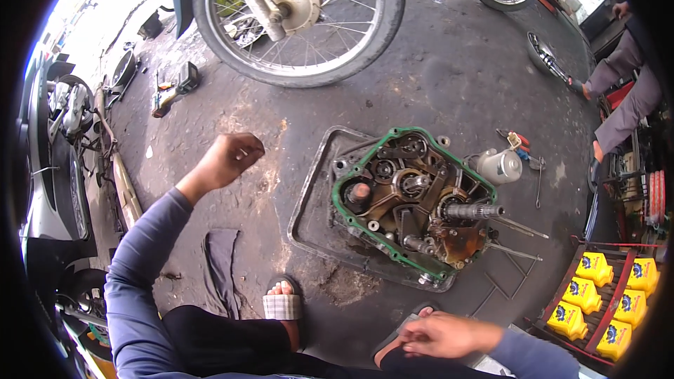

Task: Disassembling and inspecting a motorcycle engine component using various tools.

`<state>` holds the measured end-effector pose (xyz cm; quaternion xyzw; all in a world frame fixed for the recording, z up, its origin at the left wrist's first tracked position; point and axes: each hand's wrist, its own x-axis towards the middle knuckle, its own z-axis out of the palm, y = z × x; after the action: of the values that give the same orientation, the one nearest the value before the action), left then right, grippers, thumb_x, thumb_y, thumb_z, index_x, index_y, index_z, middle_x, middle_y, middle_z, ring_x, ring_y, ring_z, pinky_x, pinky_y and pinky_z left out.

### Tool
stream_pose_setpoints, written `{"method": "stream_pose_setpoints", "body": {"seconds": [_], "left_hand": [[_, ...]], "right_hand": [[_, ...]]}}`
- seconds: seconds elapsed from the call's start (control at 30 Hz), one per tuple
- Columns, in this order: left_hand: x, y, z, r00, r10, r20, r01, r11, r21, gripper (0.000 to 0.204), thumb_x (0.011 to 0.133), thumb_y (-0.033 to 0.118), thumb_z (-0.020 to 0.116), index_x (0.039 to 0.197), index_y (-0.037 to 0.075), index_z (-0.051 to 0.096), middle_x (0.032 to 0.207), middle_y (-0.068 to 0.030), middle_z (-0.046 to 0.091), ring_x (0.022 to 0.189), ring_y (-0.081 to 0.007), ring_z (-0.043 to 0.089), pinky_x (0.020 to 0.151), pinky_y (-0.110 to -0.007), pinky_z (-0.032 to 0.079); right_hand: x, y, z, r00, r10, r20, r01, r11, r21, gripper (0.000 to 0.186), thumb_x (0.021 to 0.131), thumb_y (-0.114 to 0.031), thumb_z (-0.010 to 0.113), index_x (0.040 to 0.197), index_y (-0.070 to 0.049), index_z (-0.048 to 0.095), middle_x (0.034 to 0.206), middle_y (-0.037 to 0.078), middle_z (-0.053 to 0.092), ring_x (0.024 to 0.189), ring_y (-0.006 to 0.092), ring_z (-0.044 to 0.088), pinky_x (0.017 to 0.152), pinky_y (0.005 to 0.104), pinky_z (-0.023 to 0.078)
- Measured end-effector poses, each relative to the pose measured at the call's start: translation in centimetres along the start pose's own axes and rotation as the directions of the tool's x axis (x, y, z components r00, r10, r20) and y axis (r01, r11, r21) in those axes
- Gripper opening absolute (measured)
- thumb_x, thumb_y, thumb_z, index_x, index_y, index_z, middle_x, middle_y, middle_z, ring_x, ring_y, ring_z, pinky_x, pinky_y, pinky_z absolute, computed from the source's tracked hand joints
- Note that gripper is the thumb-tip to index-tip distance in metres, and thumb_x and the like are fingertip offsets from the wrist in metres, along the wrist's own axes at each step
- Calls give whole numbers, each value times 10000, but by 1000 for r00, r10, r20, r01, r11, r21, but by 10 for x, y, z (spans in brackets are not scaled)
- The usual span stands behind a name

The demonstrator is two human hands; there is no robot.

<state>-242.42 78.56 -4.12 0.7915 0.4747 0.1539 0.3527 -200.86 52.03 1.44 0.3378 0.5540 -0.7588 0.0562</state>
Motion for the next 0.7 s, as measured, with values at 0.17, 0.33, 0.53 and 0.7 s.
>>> {"method": "stream_pose_setpoints", "body": {"seconds": [0.17,0.33,0.53,0.7], "left_hand": [[-68,-59,30,954,-2,299,-17,998,61,131,895,136,668,966,27,654,898,-151,681,786,-278,687,714,-383,542],[-197,-132,70,836,-543,75,478,790,384,322,801,281,734,999,37,667,927,-200,698,921,-372,674,817,-450,535],[-320,-153,137,535,-843,58,810,531,248,257,791,173,715,998,30,667,886,-225,686,938,-446,649,871,-469,515],[-310,-96,106,734,-645,214,516,325,-792,45,910,65,649,925,27,666,801,-22,669,725,-164,667,687,-340,538]], "right_hand": [[224,84,36,836,324,-442,234,518,823,101,967,-107,628,1010,-40,566,985,126,705,790,170,680,677,293,552],[300,65,21,728,268,-631,631,96,769,144,978,-200,623,1007,-65,580,997,147,702,855,224,683,738,349,563],[308,76,81,864,221,-451,304,484,820,265,971,-244,627,1139,-51,559,978,139,708,753,175,681,671,310,578],[354,66,106,974,43,-222,108,774,624,816,942,-391,668,1551,-101,209,1201,127,668,927,179,669,739,325,540]]}}
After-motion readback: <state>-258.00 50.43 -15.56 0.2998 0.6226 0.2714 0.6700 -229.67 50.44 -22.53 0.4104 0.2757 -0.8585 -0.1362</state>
